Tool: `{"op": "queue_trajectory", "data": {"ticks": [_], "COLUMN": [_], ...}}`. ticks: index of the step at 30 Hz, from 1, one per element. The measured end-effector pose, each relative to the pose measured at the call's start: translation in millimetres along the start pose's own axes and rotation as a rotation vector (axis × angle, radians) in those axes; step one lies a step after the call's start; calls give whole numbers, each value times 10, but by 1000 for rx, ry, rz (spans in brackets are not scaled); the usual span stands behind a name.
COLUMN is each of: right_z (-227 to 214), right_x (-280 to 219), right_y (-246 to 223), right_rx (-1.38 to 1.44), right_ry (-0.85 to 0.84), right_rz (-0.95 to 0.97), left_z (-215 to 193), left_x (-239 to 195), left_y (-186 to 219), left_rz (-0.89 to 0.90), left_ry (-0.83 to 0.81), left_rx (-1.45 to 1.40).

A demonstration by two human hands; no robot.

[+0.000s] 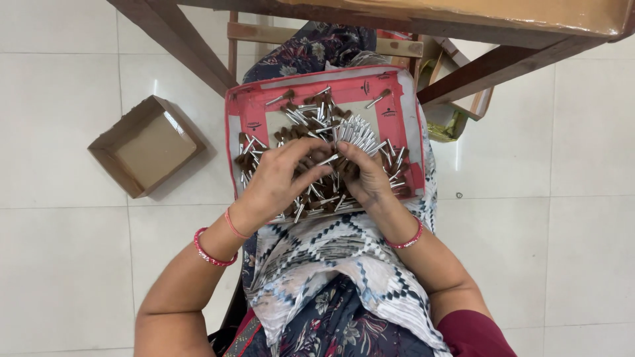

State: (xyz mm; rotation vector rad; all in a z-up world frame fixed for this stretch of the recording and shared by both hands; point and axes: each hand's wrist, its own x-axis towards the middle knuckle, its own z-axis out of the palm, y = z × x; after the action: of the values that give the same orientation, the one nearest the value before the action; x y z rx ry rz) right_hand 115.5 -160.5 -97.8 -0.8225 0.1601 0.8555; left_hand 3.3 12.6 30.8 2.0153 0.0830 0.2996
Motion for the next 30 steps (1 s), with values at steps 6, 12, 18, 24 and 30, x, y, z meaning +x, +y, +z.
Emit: {"op": "queue_trajectory", "data": {"ticks": [6, 12, 18, 24, 30], "right_z": [-158, 5, 61, 31, -176], "right_x": [40, -107, -116, -109, -33], "right_y": [-4, -42, -54, -20, 136], "right_rx": [8, -83, -65, -64, -16], "right_ry": [-6, -268, -217, -159, -192], "right_rz": [-3, 39, 53, 60, 62], "left_z": [-179, -149, 30, 39, 106], "left_x": [-39, 175, 226, 263, 288], "left_y": [-7, -39, -153, -109, -241], "left_rz": [6, 54, 86, 406, 439], "left_ry": [93, 4, 6, -137, -256], "left_rx": [103, 104, 121, 229, 302]}}
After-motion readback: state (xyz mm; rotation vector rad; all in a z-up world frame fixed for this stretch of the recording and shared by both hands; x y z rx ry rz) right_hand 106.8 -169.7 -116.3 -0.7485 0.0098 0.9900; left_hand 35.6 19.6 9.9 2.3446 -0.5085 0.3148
